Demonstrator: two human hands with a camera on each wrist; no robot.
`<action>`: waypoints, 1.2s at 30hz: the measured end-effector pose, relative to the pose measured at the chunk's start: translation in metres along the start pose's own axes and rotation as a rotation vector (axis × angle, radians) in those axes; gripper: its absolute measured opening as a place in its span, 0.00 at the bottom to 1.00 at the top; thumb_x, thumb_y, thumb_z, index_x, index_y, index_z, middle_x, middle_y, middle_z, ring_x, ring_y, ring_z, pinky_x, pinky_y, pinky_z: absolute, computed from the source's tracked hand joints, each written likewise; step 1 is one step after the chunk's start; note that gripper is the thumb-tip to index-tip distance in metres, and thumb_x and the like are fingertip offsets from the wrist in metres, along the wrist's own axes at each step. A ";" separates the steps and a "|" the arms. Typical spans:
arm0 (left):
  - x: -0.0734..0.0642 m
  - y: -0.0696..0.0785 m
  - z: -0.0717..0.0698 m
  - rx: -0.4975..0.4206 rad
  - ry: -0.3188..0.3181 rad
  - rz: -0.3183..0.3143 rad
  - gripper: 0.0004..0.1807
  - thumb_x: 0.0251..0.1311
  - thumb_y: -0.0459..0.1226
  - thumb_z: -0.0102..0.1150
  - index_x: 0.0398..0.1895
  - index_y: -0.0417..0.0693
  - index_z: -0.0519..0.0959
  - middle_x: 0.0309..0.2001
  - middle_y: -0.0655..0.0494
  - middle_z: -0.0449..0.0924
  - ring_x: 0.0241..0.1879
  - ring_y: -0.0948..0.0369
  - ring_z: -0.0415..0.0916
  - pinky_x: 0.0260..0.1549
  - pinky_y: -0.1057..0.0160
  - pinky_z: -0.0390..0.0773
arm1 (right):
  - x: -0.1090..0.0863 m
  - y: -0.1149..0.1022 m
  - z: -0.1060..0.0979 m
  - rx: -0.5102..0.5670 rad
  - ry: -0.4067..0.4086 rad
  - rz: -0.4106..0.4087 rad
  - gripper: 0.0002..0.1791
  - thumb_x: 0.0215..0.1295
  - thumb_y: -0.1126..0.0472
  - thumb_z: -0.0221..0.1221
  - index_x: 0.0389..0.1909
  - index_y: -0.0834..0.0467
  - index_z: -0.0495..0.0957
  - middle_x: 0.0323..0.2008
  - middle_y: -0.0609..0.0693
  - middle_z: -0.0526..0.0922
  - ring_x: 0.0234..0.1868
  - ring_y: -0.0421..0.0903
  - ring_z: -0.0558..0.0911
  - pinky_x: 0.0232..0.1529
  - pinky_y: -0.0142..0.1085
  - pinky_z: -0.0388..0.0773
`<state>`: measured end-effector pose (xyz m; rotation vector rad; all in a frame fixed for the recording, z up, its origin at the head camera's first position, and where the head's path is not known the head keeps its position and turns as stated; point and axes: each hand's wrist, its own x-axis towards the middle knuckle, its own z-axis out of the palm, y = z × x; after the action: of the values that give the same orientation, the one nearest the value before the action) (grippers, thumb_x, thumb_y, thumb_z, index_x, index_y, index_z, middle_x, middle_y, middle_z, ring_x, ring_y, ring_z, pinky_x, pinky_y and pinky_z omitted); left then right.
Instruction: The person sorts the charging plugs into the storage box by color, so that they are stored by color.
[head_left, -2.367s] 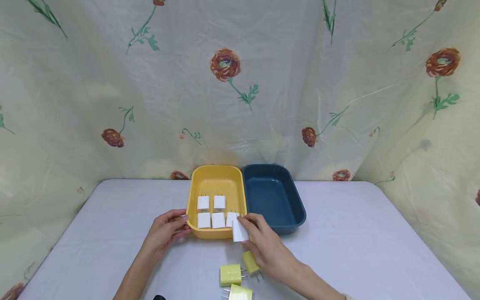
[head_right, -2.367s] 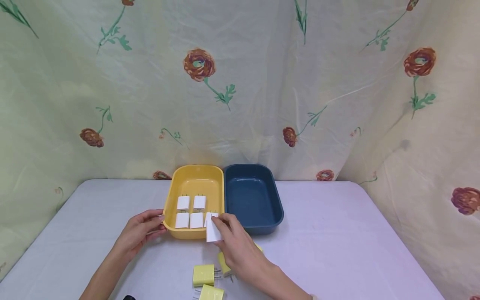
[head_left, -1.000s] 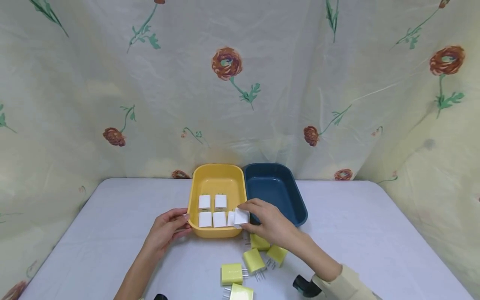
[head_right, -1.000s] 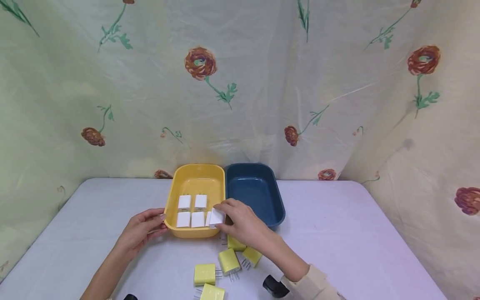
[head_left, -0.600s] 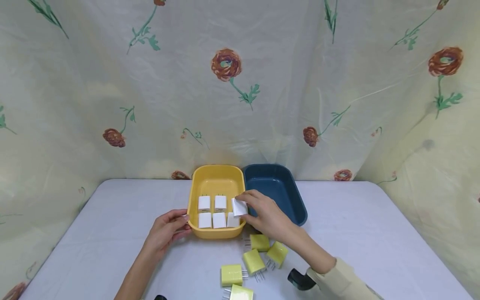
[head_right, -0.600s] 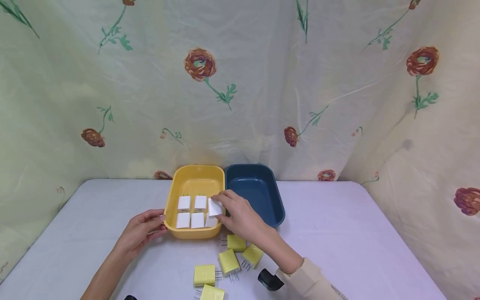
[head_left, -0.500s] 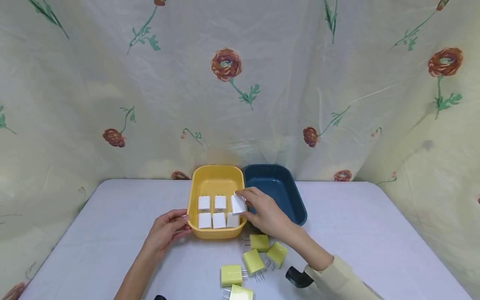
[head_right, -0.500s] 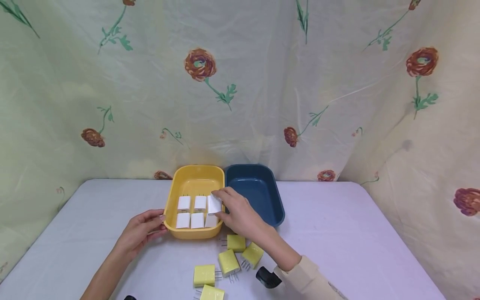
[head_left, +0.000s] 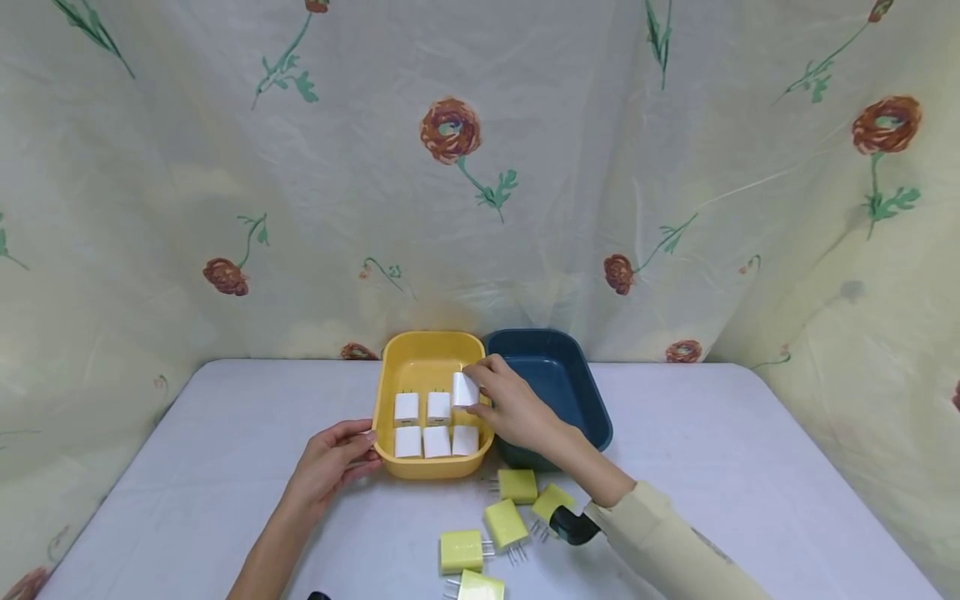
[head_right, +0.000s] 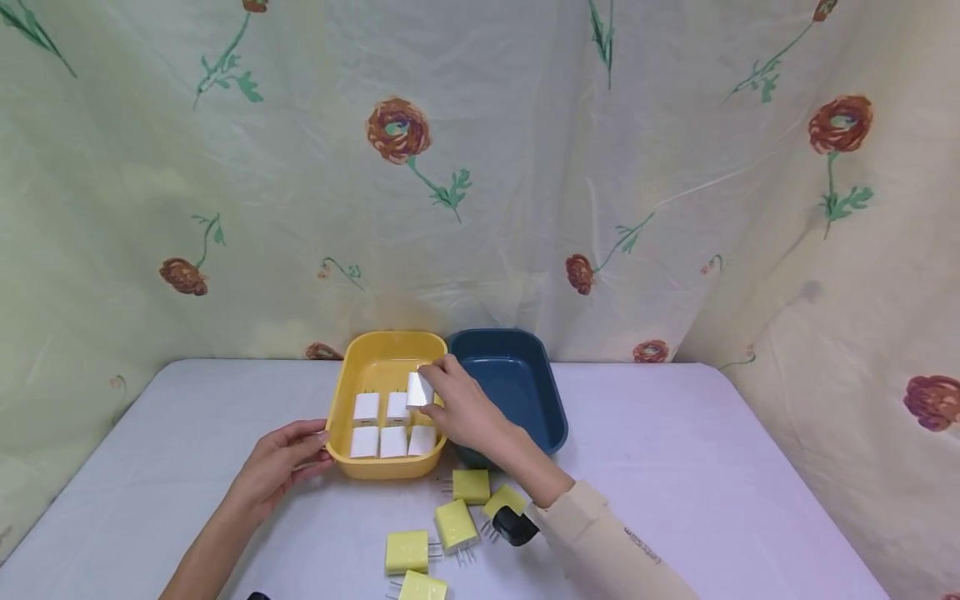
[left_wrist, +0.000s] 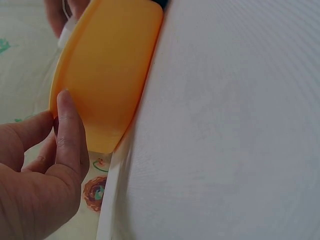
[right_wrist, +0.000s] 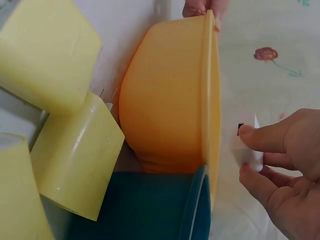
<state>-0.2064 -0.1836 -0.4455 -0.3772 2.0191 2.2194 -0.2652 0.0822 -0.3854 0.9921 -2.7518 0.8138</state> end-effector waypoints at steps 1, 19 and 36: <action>0.000 0.000 0.000 -0.001 0.001 -0.001 0.20 0.69 0.32 0.57 0.61 0.33 0.72 0.45 0.43 0.78 0.37 0.59 0.81 0.42 0.60 0.86 | 0.002 0.000 0.001 -0.003 -0.004 0.003 0.25 0.64 0.67 0.65 0.62 0.64 0.73 0.54 0.57 0.72 0.48 0.49 0.77 0.49 0.37 0.82; 0.000 0.001 0.001 -0.001 0.011 -0.002 0.19 0.68 0.32 0.58 0.60 0.34 0.73 0.44 0.44 0.78 0.37 0.59 0.81 0.42 0.60 0.86 | 0.022 0.008 0.010 -0.189 -0.016 0.078 0.24 0.59 0.64 0.70 0.56 0.64 0.79 0.53 0.58 0.80 0.54 0.57 0.71 0.56 0.47 0.75; 0.002 -0.002 0.000 -0.012 0.014 0.012 0.19 0.68 0.30 0.58 0.59 0.33 0.74 0.43 0.44 0.79 0.36 0.58 0.81 0.41 0.60 0.86 | 0.025 0.018 0.024 -0.200 -0.028 0.149 0.20 0.61 0.63 0.69 0.55 0.62 0.82 0.52 0.55 0.83 0.57 0.56 0.71 0.56 0.46 0.76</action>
<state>-0.2079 -0.1840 -0.4479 -0.3833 2.0206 2.2434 -0.2940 0.0678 -0.4071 0.7754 -2.8878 0.5312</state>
